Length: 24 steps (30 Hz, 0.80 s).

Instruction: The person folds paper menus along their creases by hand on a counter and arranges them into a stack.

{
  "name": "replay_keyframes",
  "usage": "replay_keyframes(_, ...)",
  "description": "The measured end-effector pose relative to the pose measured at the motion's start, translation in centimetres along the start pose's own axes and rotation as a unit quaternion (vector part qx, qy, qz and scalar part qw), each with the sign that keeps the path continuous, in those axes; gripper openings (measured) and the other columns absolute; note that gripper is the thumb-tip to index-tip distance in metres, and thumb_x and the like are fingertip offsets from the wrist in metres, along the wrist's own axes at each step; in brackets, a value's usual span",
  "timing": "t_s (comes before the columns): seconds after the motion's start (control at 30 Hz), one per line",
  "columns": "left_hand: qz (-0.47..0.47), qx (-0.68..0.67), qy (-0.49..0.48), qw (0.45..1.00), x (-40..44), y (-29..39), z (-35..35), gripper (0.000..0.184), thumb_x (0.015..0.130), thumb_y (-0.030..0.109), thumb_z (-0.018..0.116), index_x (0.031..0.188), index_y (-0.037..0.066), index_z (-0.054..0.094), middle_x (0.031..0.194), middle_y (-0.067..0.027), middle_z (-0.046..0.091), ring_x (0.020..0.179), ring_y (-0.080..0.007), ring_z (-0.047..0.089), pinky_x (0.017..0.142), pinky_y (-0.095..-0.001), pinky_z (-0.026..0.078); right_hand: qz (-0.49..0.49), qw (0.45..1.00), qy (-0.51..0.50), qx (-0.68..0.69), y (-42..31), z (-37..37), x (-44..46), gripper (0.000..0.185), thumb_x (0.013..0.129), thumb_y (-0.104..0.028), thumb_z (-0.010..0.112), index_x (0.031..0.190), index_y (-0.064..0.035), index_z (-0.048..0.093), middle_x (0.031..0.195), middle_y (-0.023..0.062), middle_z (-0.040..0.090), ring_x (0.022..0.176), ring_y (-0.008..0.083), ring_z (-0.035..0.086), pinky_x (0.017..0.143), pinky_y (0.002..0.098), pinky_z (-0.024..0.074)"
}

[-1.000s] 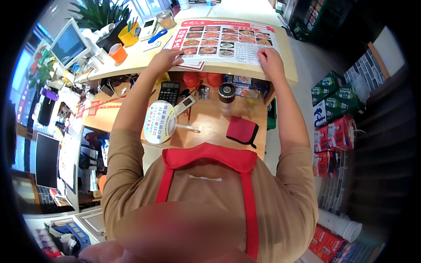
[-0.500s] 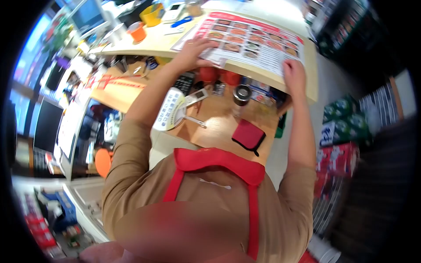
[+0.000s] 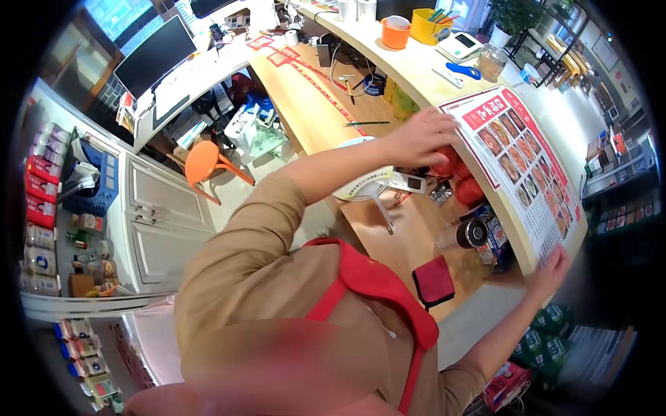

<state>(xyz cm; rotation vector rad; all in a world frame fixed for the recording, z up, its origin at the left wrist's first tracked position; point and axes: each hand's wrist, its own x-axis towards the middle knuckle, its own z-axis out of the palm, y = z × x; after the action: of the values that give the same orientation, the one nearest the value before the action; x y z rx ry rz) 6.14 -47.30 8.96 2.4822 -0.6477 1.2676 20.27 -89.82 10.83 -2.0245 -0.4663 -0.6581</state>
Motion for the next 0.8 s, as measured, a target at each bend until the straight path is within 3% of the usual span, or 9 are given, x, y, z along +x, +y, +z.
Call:
replay_keyframes(0.17, -0.3, 0.008, 0.07, 0.951, -15.1, -7.0, -6.0, 0.038, 0.072, 0.017, 0.067, 0.106, 0.005, 0.058, 0.117, -0.0155, 0.053, 0.112, -0.033, 0.046, 0.097, -0.0398, 0.037, 0.046, 0.983, 0.13, 0.122, -3.4, 0.8, -1.8, 0.021, 0.093, -0.017, 0.051, 0.103, 0.0005, 0.057, 0.099, 0.0065, 0.059, 0.09, 0.0136, 0.054, 0.08, 0.0248, 0.0438)
replay_keyframes(0.27, -0.47, 0.112, 0.114, 0.868, -27.8, -10.2, -10.8, 0.036, 0.075, 0.014, 0.067, 0.108, 0.002, 0.058, 0.11, -0.0178, 0.057, 0.106, -0.0329, 0.05, 0.094, -0.039, 0.039, -0.062, 0.995, 0.074, -0.017, -4.9, 2.6, -4.2, 0.021, 0.093, -0.017, 0.05, 0.102, 0.0004, 0.057, 0.102, 0.0064, 0.058, 0.091, 0.0136, 0.054, 0.081, 0.0255, 0.0437)
replay_keyframes(0.33, -0.57, 0.173, 0.135, 0.792, -37.2, -10.9, -13.7, 0.037, 0.074, 0.017, 0.068, 0.108, 0.004, 0.06, 0.103, -0.0186, 0.059, 0.092, -0.0329, 0.057, 0.081, -0.039, 0.045, -0.016, 0.994, 0.046, 0.096, -9.0, 8.0, -7.6, 0.013, 0.09, -0.008, 0.052, 0.097, 0.0002, 0.059, 0.101, 0.0078, 0.059, 0.093, 0.0161, 0.055, 0.083, 0.0279, 0.0439)
replay_keyframes(0.37, -0.672, 0.171, 0.113, 0.712, -41.6, -11.1, -15.3, 0.037, 0.075, 0.021, 0.067, 0.107, 0.004, 0.061, 0.101, -0.0186, 0.06, 0.088, -0.0322, 0.059, 0.079, -0.038, 0.046, 0.005, 0.994, -0.012, 0.11, -10.7, 10.8, -9.1, 0.013, 0.089, -0.008, 0.052, 0.097, -0.0003, 0.059, 0.1, 0.0073, 0.059, 0.092, 0.0155, 0.055, 0.082, 0.0275, 0.044)
replay_keyframes(0.43, -0.761, 0.113, 0.139, 0.624, -52.9, -11.7, -17.6, 0.036, 0.078, 0.03, 0.063, 0.103, 0.003, 0.063, 0.099, -0.018, 0.063, 0.087, -0.0306, 0.061, 0.078, -0.0385, 0.047, 0.036, 0.981, -0.136, 0.135, -12.8, 17.0, -12.4, 0.013, 0.088, -0.008, 0.054, 0.097, -0.0013, 0.06, 0.098, 0.0061, 0.059, 0.089, 0.0139, 0.055, 0.08, 0.026, 0.0441)
replay_keyframes(0.5, -0.799, 0.161, 0.105, 0.569, -54.5, -8.9, -20.6, 0.035, 0.08, 0.031, 0.061, 0.1, 0.002, 0.063, 0.093, -0.0168, 0.065, 0.086, -0.03, 0.062, 0.08, -0.0374, 0.047, 0.114, 0.952, -0.232, 0.167, -16.3, 23.3, -15.1, 0.014, 0.089, -0.011, 0.054, 0.098, -0.0024, 0.06, 0.092, 0.0033, 0.059, 0.083, 0.0103, 0.054, 0.075, 0.0227, 0.0435)
replay_keyframes(0.6, -0.861, 0.097, 0.151, 0.475, -64.2, -8.7, -22.8, 0.031, 0.081, 0.027, 0.06, 0.097, 0.0, 0.062, 0.083, -0.0107, 0.065, 0.075, -0.0231, 0.062, 0.07, -0.0337, 0.049, 0.345, 0.809, -0.335, 0.338, -17.2, 32.6, -18.7, 0.016, 0.091, -0.016, 0.052, 0.099, -0.0046, 0.059, 0.087, 0.0008, 0.057, 0.077, 0.0084, 0.052, 0.069, 0.0218, 0.0434)
replay_keyframes(0.7, -0.901, 0.017, 0.177, 0.396, -62.1, -7.6, -25.9, 0.029, 0.081, 0.023, 0.06, 0.099, 0.0, 0.06, 0.08, -0.0067, 0.063, 0.065, -0.0151, 0.058, 0.057, -0.029, 0.048, 0.48, 0.641, -0.372, 0.47, -18.3, 39.9, -20.1, 0.014, 0.091, -0.016, 0.053, 0.098, -0.0039, 0.055, 0.086, 0.0042, 0.056, 0.078, 0.015, 0.055, 0.071, 0.0263, 0.0474)
replay_keyframes(0.8, -0.897, 0.01, 0.149, 0.416, -63.0, -8.1, -27.9, 0.029, 0.082, 0.021, 0.06, 0.102, 0.0, 0.06, 0.077, -0.005, 0.062, 0.059, -0.0102, 0.055, 0.05, -0.0252, 0.045, 0.517, 0.546, -0.38, 0.539, -20.0, 44.4, -19.8, 0.016, 0.091, -0.015, 0.051, 0.1, -0.0014, 0.052, 0.089, 0.0076, 0.056, 0.076, 0.0168, 0.055, 0.065, 0.0262, 0.0478)
